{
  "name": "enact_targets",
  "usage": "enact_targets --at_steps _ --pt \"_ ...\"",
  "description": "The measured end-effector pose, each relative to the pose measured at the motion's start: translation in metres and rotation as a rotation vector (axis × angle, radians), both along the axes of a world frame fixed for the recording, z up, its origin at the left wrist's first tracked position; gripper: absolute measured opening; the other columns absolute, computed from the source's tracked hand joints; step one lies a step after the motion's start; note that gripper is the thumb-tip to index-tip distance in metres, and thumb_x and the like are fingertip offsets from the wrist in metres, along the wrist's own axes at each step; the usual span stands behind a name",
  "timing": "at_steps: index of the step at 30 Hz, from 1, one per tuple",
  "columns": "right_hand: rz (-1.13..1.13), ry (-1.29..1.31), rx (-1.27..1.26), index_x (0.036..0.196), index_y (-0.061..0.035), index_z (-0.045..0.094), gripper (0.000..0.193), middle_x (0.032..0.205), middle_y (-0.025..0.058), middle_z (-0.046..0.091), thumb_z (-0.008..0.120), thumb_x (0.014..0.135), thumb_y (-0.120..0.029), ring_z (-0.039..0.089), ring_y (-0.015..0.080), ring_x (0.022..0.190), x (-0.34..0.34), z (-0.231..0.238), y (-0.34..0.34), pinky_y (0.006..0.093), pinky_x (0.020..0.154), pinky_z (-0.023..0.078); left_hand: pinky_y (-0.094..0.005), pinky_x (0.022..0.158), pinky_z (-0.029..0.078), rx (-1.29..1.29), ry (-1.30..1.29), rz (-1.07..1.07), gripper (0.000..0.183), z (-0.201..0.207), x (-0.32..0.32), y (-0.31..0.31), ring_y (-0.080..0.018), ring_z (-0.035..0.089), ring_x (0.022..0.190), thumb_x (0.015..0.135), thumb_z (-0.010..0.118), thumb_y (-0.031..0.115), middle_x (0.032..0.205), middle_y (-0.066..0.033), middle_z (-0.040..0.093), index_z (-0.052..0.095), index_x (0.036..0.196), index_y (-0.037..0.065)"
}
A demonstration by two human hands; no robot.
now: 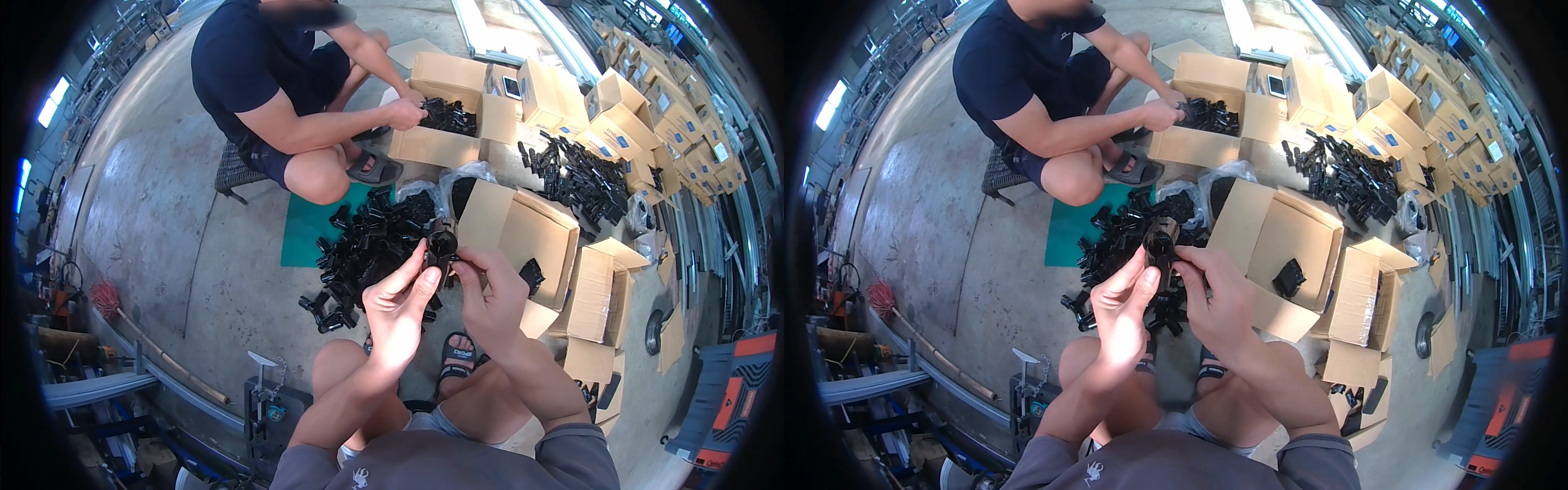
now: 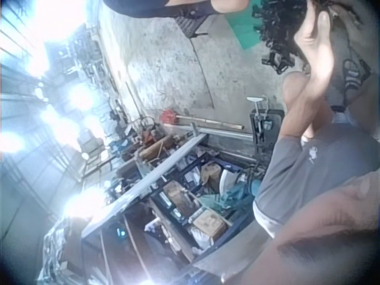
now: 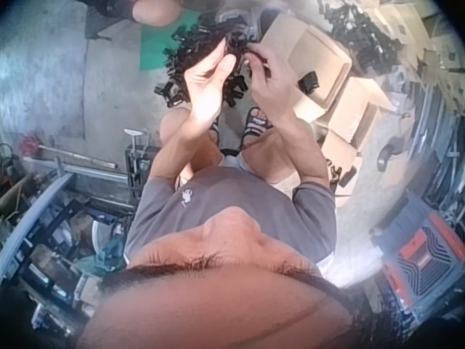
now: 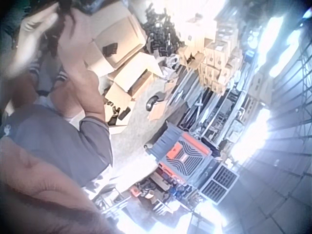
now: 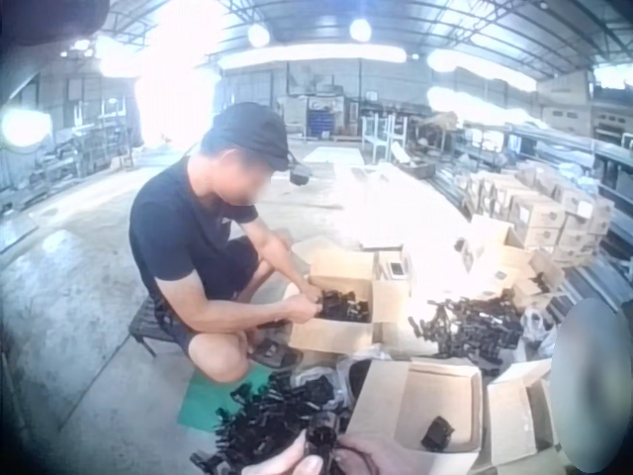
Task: The person sorts black plastic components by hand from a large pile on the floor into various cardboard boxes.
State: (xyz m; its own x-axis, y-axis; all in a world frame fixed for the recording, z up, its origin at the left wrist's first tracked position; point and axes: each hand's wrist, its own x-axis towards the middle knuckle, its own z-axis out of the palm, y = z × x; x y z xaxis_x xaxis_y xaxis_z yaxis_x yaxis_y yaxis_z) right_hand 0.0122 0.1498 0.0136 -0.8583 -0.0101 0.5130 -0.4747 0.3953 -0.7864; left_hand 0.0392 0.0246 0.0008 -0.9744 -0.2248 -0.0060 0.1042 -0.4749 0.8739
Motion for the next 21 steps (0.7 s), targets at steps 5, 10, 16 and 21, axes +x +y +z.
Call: enact_targets --at_steps 5,10,16,21 --pt "0.013 -0.002 -0.037 0.1 0.0002 0.071 0.015 0.091 0.0125 0.07 0.071 0.084 0.002 0.067 0.0203 0.075 0.002 0.0019 0.0027 0.028 0.067 0.052 -0.022 0.09 0.049 0.008 0.019 -0.01 0.041 -0.0006 0.0 -0.0004 -0.0075 0.06 0.098 0.093 0.066 0.001 0.116 -0.0088 0.068 0.056 0.133 -0.003" --pt "0.014 -0.063 -0.117 0.1 0.0018 0.071 0.016 0.088 0.0119 0.071 0.072 0.084 0.002 0.066 0.0161 0.074 0.0029 -0.0006 0.0017 0.0261 0.067 0.051 -0.0221 0.09 0.048 0.007 0.014 -0.008 0.042 -0.0018 0.001 -0.0007 -0.0075 0.059 0.098 0.094 0.066 0.001 0.116 -0.0082 0.068 0.055 0.134 -0.003" --pt "-0.032 -0.107 -0.067 0.099 -0.0007 0.071 0.014 0.085 0.0113 0.07 0.072 0.086 -0.005 0.066 0.0178 0.072 0.0034 -0.0001 0.0016 0.028 0.066 0.051 -0.0214 0.089 0.048 -0.001 0.015 -0.007 0.041 -0.0028 0.0011 -0.0001 -0.0067 0.059 0.097 0.093 0.066 0.001 0.115 -0.0073 0.068 0.056 0.133 -0.002" --pt "-0.011 -0.117 -0.027 0.098 -0.0013 0.068 0.012 0.085 0.0109 0.068 0.071 0.087 -0.006 0.066 0.0181 0.071 0.0008 0.0025 0.0015 0.0288 0.065 0.051 -0.0208 0.088 0.048 -0.009 0.01 -0.01 0.041 -0.0021 0.0013 0.0016 -0.0063 0.059 0.096 0.093 0.067 0.002 0.114 -0.007 0.069 0.057 0.133 -0.002"
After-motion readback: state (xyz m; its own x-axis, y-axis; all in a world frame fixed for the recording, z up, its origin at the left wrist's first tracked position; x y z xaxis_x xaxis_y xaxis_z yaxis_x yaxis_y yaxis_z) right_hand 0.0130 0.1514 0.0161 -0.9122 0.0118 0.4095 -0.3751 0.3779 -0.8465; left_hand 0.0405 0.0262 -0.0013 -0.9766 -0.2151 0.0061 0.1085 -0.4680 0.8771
